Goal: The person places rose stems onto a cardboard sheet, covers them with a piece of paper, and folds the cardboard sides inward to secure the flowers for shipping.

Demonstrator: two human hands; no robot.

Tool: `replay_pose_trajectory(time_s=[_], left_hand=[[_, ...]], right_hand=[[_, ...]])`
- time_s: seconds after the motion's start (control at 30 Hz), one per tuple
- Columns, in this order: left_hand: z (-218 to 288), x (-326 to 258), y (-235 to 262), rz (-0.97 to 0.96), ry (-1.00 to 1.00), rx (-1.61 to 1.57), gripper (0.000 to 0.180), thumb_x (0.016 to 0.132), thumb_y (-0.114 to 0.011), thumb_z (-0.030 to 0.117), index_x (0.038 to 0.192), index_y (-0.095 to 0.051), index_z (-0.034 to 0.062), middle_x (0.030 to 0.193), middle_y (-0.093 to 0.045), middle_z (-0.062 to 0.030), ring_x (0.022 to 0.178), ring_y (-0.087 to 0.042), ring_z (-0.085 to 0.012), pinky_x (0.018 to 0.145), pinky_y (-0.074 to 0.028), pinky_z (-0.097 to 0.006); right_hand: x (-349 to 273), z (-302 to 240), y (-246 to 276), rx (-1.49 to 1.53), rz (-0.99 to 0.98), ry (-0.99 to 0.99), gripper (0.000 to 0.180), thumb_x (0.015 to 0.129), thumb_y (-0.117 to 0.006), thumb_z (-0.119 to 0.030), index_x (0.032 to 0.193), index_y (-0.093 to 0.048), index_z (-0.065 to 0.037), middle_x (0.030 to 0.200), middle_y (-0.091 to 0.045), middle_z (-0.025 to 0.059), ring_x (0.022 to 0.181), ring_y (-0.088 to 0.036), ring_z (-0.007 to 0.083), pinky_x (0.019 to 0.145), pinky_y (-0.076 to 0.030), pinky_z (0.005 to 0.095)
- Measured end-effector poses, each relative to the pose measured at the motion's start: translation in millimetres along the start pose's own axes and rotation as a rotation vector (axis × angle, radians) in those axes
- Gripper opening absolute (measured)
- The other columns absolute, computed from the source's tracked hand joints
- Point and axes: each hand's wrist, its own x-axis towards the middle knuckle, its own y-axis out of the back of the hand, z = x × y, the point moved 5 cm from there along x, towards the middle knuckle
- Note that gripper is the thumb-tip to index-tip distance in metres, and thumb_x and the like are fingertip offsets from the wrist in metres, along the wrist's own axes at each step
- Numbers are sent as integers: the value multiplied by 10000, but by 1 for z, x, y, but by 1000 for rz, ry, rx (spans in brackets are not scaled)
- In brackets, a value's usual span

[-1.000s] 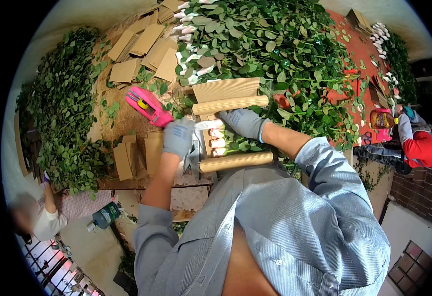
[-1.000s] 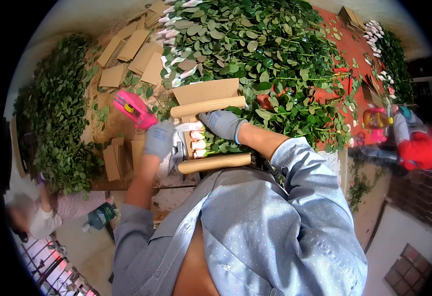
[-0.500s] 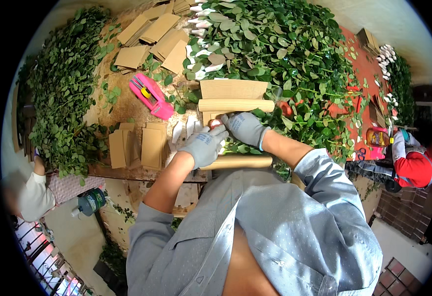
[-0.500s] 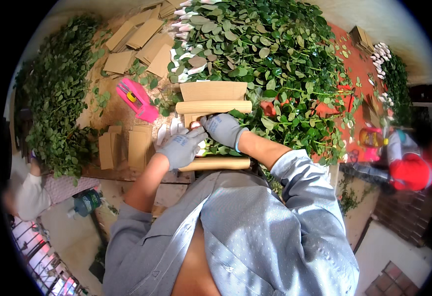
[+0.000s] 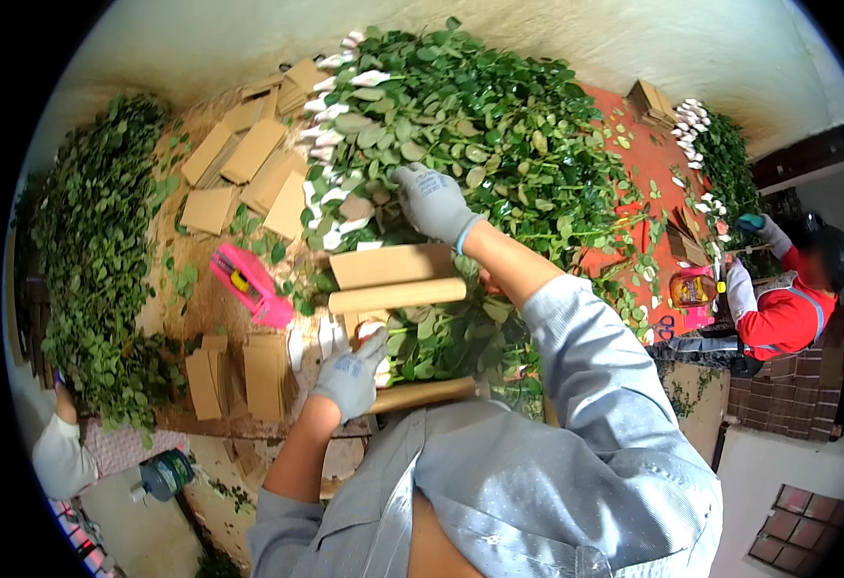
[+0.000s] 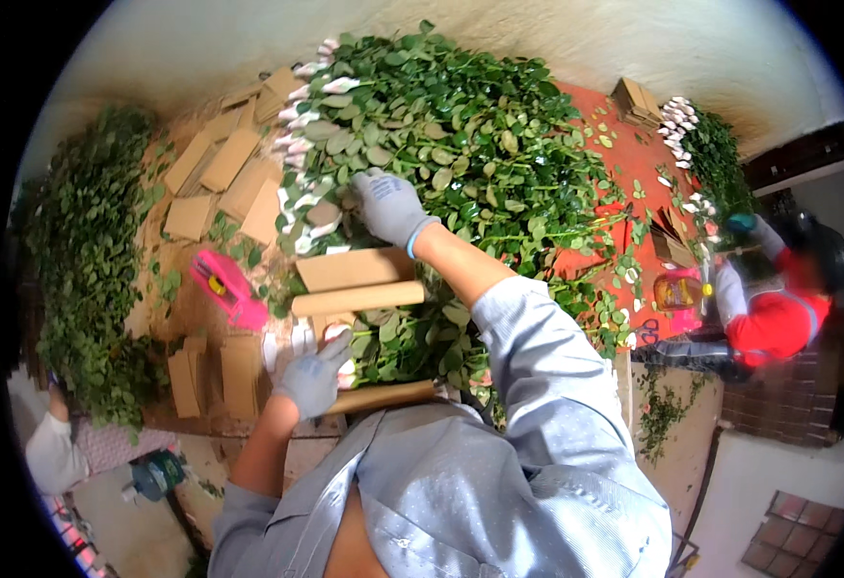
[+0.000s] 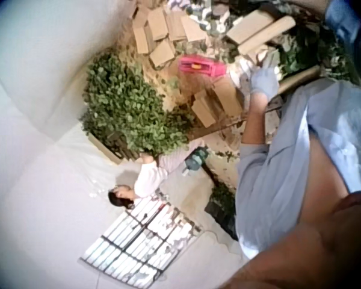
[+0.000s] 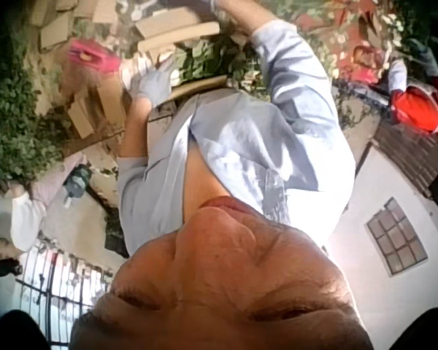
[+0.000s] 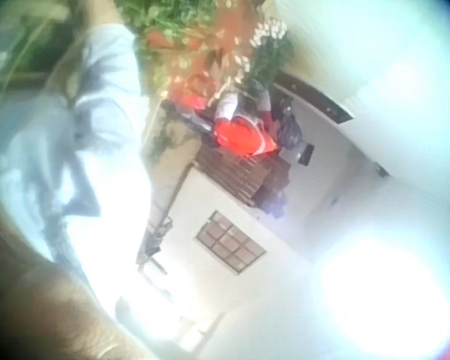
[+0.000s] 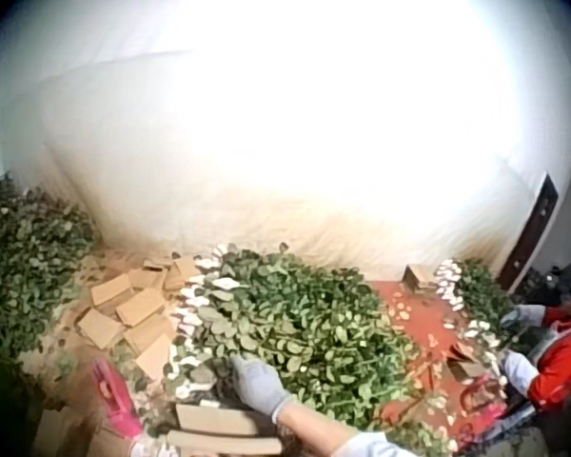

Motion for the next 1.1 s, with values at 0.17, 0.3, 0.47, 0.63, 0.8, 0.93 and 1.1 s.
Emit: replay_pose_trajectory(time_s=[0.17, 0.3, 0.47, 0.63, 0.8, 0.93, 1.1], left_hand=[[4, 1, 9, -138, 110, -60, 609, 874, -550, 104, 1483, -532, 86, 1667, -355, -48, 1330, -573, -269, 1121, -447, -425], [6, 4, 12, -92, 101, -41, 599, 868, -557, 132, 1466, -548, 94, 1638, -406, -70, 1199, -648, -328, 1042, -492, -452], [1, 6, 10, -75, 71, -61, 564, 874, -583, 127, 1435, -547, 77, 1614, -412, -127, 1166, -648, -377, 985, -517, -471], [3, 3, 16, -56, 107, -119, 610, 877, -580, 125, 1479, -492, 91, 1571, -472, -122, 1137, -658, -386, 966, -519, -471], [-1, 1, 7, -12, 107, -137, 696, 880, -604, 131, 1549, -412, 122, 1453, -577, -157, 1086, -668, -414, 936, -516, -490], [-4, 3, 2, -110, 208, -195, 704, 890, -610, 152, 1563, -403, 123, 1510, -529, -144, 1102, -671, -416, 950, -517, -489], [-8, -1, -8, -51, 100, -149, 626, 881, -623, 150, 1494, -506, 107, 1645, -380, -80, 1103, -689, -383, 955, -530, -489]], right_hand=[[25, 91, -24, -78, -3, -210, 282, 874, -635, -106, 1145, -591, -41, 1136, -639, 216, 1069, -646, 390, 896, -536, 480], [47, 118, -15, -110, 112, -265, 302, 913, -600, -83, 1207, -577, -17, 1178, -617, 220, 1131, -614, 404, 949, -520, 469], [60, 149, -32, -499, -238, -407, 403, 939, -614, -194, 1320, -583, -67, 1306, -640, 137, 1206, -632, 284, 946, -467, 507], [68, 146, -22, -524, -397, -363, 694, 824, -797, -271, 1411, -515, -31, 1299, -668, 158, 1234, -642, 292, 942, -481, 528], [81, 118, 39, -908, -74, -106, 477, 846, -709, -207, 1270, -551, -55, 1117, -633, 128, 1006, -647, 294, 878, -485, 490], [94, 103, 120, -893, 130, 77, 338, 870, -671, -170, 1177, -565, -78, 1064, -608, 129, 955, -631, 295, 831, -493, 453], [61, 81, 186, -291, 500, 343, 215, 902, -669, -74, 1103, -597, -90, 983, -636, 159, 902, -639, 343, 774, -521, 425]])
